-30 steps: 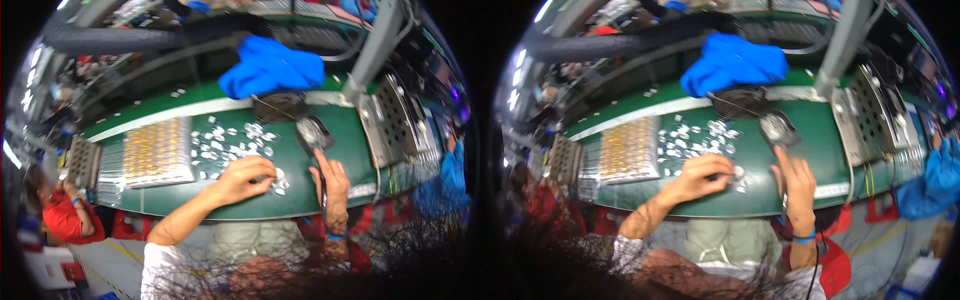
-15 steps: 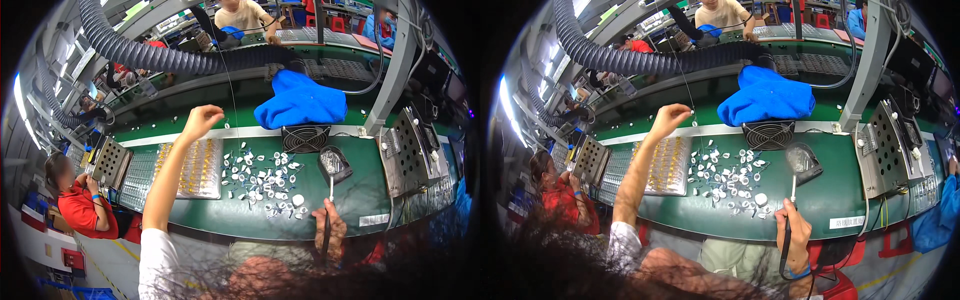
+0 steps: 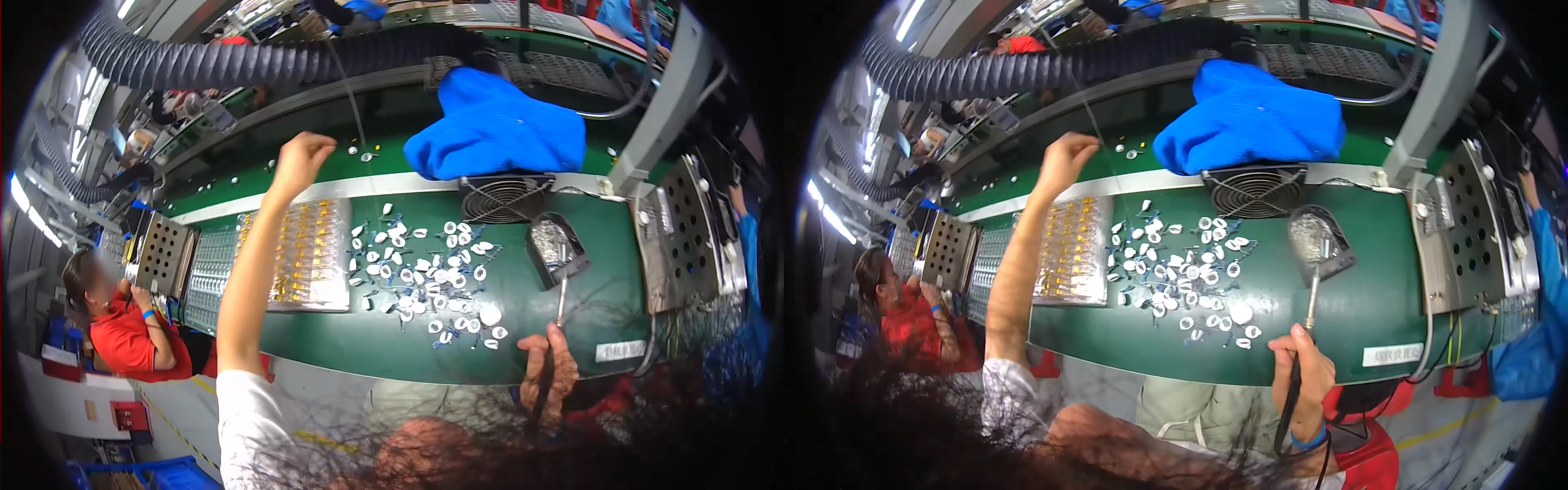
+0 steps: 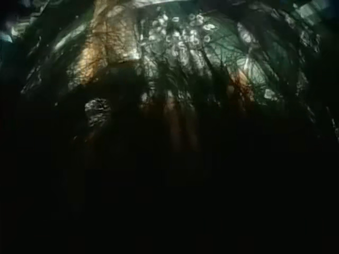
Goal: Soldering small electronic components onto a base or board at an assembly station.
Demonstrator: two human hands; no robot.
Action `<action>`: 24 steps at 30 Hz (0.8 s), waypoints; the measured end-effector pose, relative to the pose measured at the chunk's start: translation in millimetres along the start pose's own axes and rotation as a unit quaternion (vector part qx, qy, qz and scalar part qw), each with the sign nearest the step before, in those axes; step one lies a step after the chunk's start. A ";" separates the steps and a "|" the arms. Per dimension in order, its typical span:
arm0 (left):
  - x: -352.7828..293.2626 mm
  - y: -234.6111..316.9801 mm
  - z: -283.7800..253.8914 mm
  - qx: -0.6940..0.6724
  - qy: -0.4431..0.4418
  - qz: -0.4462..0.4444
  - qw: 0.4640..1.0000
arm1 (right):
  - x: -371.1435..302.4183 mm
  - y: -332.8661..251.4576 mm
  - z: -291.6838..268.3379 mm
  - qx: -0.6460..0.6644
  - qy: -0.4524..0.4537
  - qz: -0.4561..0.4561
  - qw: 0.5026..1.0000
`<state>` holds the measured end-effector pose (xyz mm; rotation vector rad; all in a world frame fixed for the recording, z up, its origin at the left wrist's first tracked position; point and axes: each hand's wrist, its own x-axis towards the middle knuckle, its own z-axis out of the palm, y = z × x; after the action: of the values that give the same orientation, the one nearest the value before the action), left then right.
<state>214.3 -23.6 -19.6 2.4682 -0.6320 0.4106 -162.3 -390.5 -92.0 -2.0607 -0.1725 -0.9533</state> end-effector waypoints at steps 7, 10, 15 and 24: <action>-113.9 155.9 -14.7 -0.325 0.033 -0.002 0.945 | 6.4 -13.5 -4.2 0.078 -0.024 0.034 0.996; -146.2 211.5 21.1 -0.241 -0.037 0.128 0.961 | 10.2 -17.8 -0.3 0.010 -0.032 -0.009 0.999; -156.3 244.3 64.0 -0.255 -0.067 0.170 0.950 | 17.6 -14.1 15.7 0.034 -0.017 -0.014 0.999; -163.5 238.4 83.6 -0.259 -0.059 0.204 0.942 | 15.1 -12.8 16.1 -0.016 -0.085 -0.060 0.994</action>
<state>-34.1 -190.7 -49.7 1.8642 -1.1486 0.2118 -148.1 -373.4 -79.4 -2.1802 -0.3774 -0.8569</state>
